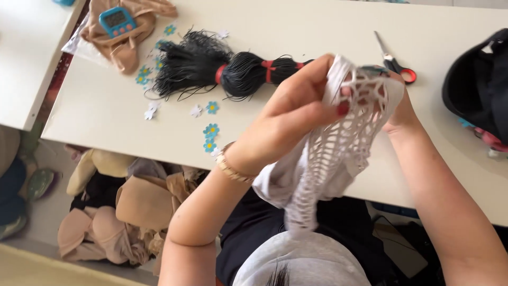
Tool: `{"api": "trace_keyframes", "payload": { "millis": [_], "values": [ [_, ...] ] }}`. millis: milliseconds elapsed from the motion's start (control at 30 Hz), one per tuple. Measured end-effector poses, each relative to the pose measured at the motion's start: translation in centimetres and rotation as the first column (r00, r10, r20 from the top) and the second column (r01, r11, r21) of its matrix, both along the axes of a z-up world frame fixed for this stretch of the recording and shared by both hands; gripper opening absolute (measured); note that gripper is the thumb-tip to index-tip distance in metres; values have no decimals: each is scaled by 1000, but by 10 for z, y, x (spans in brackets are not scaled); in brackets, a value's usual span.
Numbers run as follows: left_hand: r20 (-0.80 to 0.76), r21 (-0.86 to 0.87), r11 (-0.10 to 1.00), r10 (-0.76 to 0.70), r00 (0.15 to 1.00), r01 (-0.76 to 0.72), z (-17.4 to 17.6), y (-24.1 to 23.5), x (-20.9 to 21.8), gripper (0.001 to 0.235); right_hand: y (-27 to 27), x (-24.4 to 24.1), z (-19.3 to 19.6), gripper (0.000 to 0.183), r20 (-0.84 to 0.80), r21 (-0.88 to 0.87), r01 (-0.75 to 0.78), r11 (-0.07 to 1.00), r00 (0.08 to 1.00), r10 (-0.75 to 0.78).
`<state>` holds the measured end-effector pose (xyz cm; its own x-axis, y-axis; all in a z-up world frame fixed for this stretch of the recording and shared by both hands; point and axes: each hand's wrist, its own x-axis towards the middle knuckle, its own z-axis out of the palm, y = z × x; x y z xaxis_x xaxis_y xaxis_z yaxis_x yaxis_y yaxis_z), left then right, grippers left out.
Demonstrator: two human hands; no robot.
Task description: The person attaches small blue and white flower decorations to a bundle of black wires using a needle and thread. They also handle and stitch a beige bra and a grey garment on the table.
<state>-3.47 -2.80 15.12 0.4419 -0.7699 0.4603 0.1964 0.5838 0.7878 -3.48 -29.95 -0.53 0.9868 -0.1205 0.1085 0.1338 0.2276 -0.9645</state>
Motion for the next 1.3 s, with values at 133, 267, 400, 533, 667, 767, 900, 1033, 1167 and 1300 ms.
{"api": "trace_keyframes", "payload": {
  "millis": [133, 267, 400, 533, 667, 767, 900, 1033, 1167, 1300],
  "values": [
    [-141, -32, 998, 51, 989, -56, -27, -39, 8, 7, -14, -3, -11, 24, 12, 246, 38, 969, 999, -42],
    [-267, -33, 994, 92, 959, -105, -64, -48, 12, 11, -27, 0, -22, 13, 156, 219, -189, 957, 975, 157],
    [-402, 78, 976, 219, 889, -205, -100, -46, 29, 11, -18, -1, -15, 15, 43, 212, -141, 967, 990, 135],
    [-465, 101, 954, 295, 835, -281, -104, -27, 32, 8, -16, -1, -16, 9, 25, 209, -147, 967, 989, 144],
    [-534, 130, 954, 296, 792, -269, -113, -11, 33, 15, -8, -1, -12, 12, 36, 165, -176, 970, 984, 172],
    [-522, 139, 956, 294, 800, -260, -116, -9, 28, 23, -6, 2, -12, 12, 3, 99, -199, 975, 980, 199],
    [-440, 168, 920, 391, 809, -353, -120, -11, 26, 28, -7, 1, -16, 16, -74, 72, -206, 976, 975, 211],
    [-301, 273, 845, 529, 793, -460, -124, -3, 29, 38, 3, -1, -4, 18, -90, 30, -220, 975, 971, 222],
    [-168, 374, 832, 494, 853, -409, -131, -7, 30, 40, 1, 0, -22, 41, -112, -55, -201, 978, 975, 194],
    [-1, 456, 796, 448, 894, -398, -127, -21, 23, 39, 14, -9, -22, 59, -171, -312, -237, 920, 967, 190]
  ]
}}
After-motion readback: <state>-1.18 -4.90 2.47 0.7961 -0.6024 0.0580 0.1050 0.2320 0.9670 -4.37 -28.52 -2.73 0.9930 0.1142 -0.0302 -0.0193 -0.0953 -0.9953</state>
